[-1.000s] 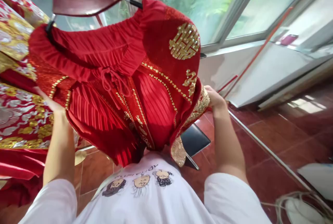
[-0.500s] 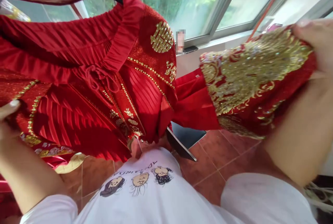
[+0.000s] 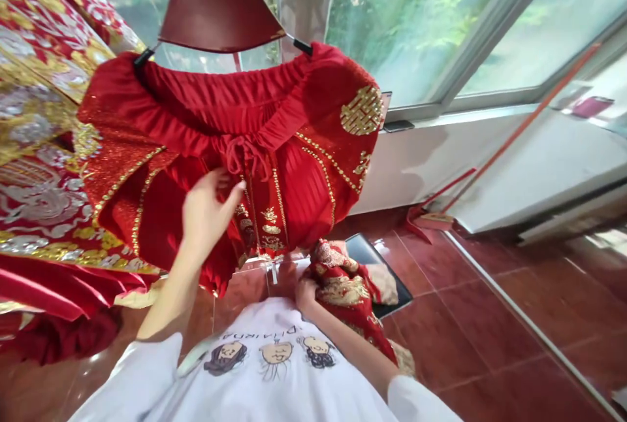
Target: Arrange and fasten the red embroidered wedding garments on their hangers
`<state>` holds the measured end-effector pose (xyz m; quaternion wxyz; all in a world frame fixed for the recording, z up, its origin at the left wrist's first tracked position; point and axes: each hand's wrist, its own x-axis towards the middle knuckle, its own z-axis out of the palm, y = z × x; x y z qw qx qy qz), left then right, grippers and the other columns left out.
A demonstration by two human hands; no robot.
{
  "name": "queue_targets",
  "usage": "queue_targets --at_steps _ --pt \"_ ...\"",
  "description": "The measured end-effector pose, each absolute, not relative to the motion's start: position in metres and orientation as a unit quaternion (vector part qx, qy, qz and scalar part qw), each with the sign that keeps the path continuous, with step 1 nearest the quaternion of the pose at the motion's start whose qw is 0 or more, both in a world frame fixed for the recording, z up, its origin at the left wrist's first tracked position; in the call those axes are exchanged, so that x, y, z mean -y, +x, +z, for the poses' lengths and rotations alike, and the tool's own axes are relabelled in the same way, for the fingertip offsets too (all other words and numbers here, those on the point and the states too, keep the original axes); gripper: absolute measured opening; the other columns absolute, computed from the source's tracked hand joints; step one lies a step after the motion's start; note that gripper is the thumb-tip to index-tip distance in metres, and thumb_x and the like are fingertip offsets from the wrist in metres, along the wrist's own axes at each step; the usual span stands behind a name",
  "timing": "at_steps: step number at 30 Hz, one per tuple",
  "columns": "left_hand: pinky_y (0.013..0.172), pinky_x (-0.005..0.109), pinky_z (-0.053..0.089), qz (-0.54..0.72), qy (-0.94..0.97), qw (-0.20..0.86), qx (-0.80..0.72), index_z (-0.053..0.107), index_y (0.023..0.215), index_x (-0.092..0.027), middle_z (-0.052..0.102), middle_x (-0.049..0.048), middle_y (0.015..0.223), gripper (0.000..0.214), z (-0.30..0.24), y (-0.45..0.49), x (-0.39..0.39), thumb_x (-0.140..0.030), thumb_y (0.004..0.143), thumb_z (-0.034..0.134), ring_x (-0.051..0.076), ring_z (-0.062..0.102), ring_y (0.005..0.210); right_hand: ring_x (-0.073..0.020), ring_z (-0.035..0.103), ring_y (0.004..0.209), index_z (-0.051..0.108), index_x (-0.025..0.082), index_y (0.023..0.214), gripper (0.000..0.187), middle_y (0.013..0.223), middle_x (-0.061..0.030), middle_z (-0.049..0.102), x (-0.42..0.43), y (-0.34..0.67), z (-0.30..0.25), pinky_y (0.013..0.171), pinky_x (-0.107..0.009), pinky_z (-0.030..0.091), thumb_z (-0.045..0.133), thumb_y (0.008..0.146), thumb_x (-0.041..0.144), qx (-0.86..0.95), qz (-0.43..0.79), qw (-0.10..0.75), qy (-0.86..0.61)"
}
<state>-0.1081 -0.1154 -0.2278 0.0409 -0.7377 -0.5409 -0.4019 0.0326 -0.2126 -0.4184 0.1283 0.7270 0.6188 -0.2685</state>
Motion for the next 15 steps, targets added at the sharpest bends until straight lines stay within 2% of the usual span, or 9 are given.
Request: queue_targets --at_steps 2,4,6,8,10,13,15 --pt "0.061 0.027 0.045 -0.353 -0.741 -0.009 0.571 0.063 0.089 -0.015 0.069 0.0098 0.080 0.027 -0.242 -0.096 0.098 -0.037 0.094 0.049 0.021 0.066 0.070 -0.0153 0.061 0.097 0.058 0.011 0.116 0.032 0.109 -0.0086 0.061 0.211 0.036 -0.423 0.085 -0.034 0.054 0.056 0.094 0.035 -0.613 -0.275 0.149 0.726" --pt "0.061 0.027 0.044 -0.345 -0.738 -0.041 0.578 0.062 0.080 -0.015 0.068 0.0103 0.076 0.031 -0.260 -0.096 0.086 -0.030 0.098 0.041 0.021 0.066 0.067 -0.0161 0.063 0.095 0.062 0.009 0.108 0.028 0.103 -0.0098 0.064 0.204 0.041 -0.416 0.084 -0.034 0.054 0.054 0.095 0.032 -0.616 -0.268 0.147 0.725" --pt "0.064 0.027 0.045 -0.327 -0.742 -0.075 0.581 0.063 0.083 -0.015 0.069 0.0113 0.081 0.034 -0.287 -0.102 0.087 -0.026 0.100 0.035 0.019 0.067 0.070 -0.0206 0.066 0.094 0.066 0.008 0.103 0.029 0.098 -0.0132 0.067 0.193 0.047 -0.396 0.084 -0.036 0.054 0.050 0.096 0.032 -0.632 -0.249 0.119 0.724" --pt "0.062 0.027 0.045 -0.280 -0.749 -0.105 0.591 0.064 0.084 -0.014 0.069 0.0117 0.078 0.036 -0.323 -0.111 0.098 -0.024 0.100 0.034 0.019 0.067 0.068 -0.0253 0.067 0.097 0.066 0.011 0.114 0.037 0.100 -0.0155 0.068 0.183 0.055 -0.365 0.085 -0.038 0.053 0.042 0.099 0.035 -0.652 -0.218 0.067 0.723" --pt "0.055 0.026 0.044 -0.233 -0.759 -0.127 0.594 0.063 0.072 -0.013 0.064 0.0082 0.062 0.037 -0.362 -0.121 0.114 -0.022 0.098 0.039 0.016 0.062 0.056 -0.0245 0.067 0.099 0.057 0.017 0.131 0.043 0.107 -0.0140 0.068 0.177 0.065 -0.325 0.086 -0.038 0.053 0.034 0.101 0.038 -0.679 -0.157 -0.043 0.716" --pt "0.049 0.019 0.044 -0.177 -0.788 -0.160 0.567 0.058 0.066 -0.014 0.055 -0.0018 0.054 0.034 -0.403 -0.133 0.137 -0.028 0.097 0.052 0.008 0.053 0.046 -0.0198 0.067 0.103 0.061 0.016 0.125 0.037 0.115 -0.0117 0.067 0.172 0.083 -0.268 0.091 -0.033 0.054 0.041 0.098 0.031 -0.715 0.021 -0.364 0.596" --pt "0.045 0.017 0.040 -0.164 -0.810 -0.165 0.539 0.057 0.066 -0.015 0.052 -0.0043 0.053 0.032 -0.405 -0.138 0.143 -0.032 0.092 0.061 0.007 0.052 0.045 -0.0177 0.062 0.113 0.063 0.017 0.122 0.033 0.122 -0.0096 0.064 0.165 0.093 -0.238 0.097 -0.030 0.052 0.045 0.095 0.022 -0.726 0.103 -0.485 0.476"
